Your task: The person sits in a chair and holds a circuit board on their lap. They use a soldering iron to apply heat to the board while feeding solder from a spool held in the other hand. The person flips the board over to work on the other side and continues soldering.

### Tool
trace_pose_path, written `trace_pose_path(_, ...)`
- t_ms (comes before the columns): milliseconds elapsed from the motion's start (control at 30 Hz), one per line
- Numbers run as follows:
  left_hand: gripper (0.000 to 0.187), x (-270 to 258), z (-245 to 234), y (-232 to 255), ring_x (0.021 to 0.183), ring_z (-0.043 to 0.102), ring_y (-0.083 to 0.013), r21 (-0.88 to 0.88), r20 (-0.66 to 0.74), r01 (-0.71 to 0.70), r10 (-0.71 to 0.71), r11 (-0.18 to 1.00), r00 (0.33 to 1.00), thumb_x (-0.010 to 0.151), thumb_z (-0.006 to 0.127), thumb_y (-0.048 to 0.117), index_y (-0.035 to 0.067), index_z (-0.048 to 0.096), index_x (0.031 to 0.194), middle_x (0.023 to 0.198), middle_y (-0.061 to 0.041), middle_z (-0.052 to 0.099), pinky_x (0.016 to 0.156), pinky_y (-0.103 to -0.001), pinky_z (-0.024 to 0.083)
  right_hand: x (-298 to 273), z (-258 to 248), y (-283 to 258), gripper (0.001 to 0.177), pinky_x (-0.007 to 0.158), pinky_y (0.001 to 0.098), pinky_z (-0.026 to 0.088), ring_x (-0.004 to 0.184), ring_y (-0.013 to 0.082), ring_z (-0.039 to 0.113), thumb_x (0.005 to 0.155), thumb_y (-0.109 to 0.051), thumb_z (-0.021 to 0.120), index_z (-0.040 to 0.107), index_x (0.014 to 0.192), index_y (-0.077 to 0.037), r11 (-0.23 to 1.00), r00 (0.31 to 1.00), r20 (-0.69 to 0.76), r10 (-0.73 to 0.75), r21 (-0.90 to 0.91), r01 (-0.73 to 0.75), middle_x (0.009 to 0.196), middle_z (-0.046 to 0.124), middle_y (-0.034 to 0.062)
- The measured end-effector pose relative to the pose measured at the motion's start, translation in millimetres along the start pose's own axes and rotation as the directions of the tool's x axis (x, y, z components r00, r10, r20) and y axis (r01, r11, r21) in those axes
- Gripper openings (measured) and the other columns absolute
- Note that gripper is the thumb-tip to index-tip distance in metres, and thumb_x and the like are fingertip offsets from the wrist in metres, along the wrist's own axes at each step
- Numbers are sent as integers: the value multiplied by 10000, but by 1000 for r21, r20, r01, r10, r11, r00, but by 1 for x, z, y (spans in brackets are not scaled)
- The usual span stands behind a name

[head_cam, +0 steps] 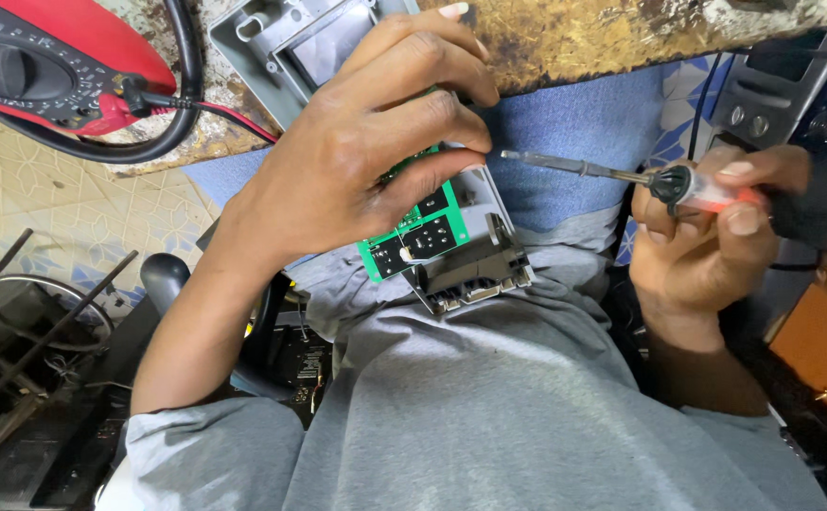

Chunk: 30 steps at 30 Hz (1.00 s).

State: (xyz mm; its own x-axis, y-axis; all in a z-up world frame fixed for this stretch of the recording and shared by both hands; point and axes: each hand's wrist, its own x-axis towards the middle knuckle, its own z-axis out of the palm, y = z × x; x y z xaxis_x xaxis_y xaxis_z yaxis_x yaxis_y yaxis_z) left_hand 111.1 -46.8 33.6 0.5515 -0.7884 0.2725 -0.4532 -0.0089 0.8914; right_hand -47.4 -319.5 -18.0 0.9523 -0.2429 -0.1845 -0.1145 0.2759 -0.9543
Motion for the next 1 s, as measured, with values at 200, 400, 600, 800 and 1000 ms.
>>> trace_pose_path(200,183,-1,1,0,1180,534,-421,7,-4,2,-2,1000,1000,1113,545,85,-63,602,1022,1161,-189,545,1060,-540,441,-3,0,0,275,511,270,245,507,110,237,990,-413,608,435,1063,-213,1000,999,-23,27,6,-26,772,284,-32)
trace_pose_path(400,167,-1,1,-1,1183,529,-421,4,2,6,-6,1000,1000,1111,555,75,-61,601,1027,1170,-188,542,1065,-541,442,-3,-2,2,235,494,261,250,491,105,233,992,-381,605,459,1066,-213,999,999,9,33,35,-33,720,282,-30)
trace_pose_path(600,176,0,0,0,1181,534,-422,13,0,2,-2,1000,1000,1113,549,81,-61,602,1023,1167,-188,546,1065,-542,444,-3,1,1,222,500,275,241,492,115,256,987,-363,593,454,1069,-211,999,1000,-4,25,29,-25,734,286,-20)
trace_pose_path(800,183,0,0,1,1178,532,-426,7,-3,0,0,1000,1000,1111,546,84,-65,598,1019,1168,-190,542,1061,-541,450,-3,0,0,213,497,266,251,493,111,263,978,-342,600,462,1064,-203,998,999,-4,39,45,-38,726,311,-25)
trace_pose_path(1000,190,0,0,0,1181,530,-422,18,-7,2,-2,1000,1000,1110,541,92,-67,597,1021,1159,-185,545,1056,-536,453,-4,-3,0,242,497,280,252,494,125,264,958,-376,614,454,1028,-209,1000,998,-54,28,16,-27,775,330,-19)
